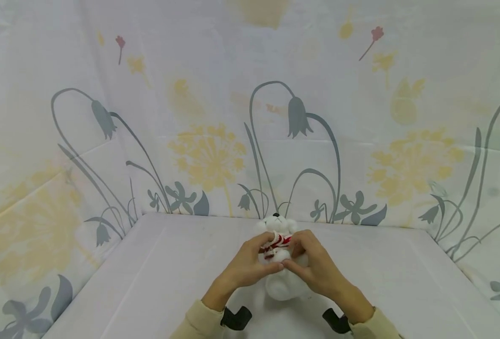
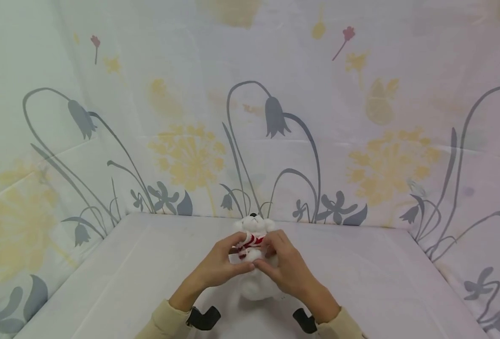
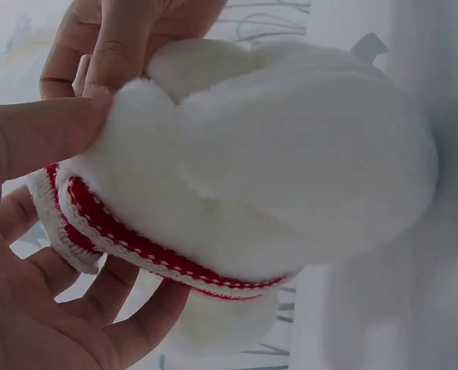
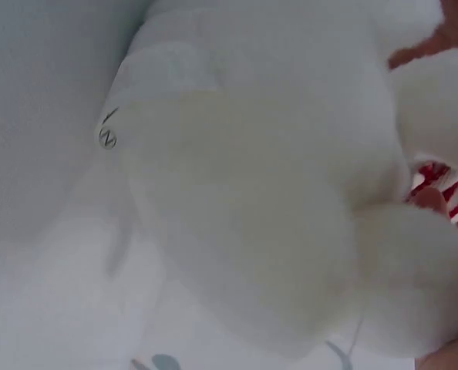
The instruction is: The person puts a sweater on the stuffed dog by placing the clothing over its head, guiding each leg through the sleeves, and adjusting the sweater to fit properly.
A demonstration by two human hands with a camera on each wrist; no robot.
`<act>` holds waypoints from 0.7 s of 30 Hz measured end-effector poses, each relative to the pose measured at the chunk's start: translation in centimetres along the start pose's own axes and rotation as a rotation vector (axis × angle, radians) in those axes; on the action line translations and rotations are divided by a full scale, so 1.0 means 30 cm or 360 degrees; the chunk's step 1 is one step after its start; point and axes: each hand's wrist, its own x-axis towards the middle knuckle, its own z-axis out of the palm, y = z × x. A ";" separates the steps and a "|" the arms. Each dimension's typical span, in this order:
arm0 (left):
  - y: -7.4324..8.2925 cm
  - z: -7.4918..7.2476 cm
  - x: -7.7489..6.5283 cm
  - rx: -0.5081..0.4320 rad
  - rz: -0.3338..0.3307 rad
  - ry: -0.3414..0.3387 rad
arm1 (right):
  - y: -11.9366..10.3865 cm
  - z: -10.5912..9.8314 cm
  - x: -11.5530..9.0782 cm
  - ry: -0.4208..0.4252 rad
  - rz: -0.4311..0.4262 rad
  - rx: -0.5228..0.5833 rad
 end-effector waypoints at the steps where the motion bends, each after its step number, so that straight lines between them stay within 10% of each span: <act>1: 0.002 0.001 0.000 0.0016 0.0003 -0.0002 | 0.005 -0.001 0.000 -0.0010 -0.0007 0.0024; 21: 0.033 0.047 0.006 0.0343 0.0242 0.0084 | 0.028 -0.029 -0.003 -0.0254 -0.0032 0.0217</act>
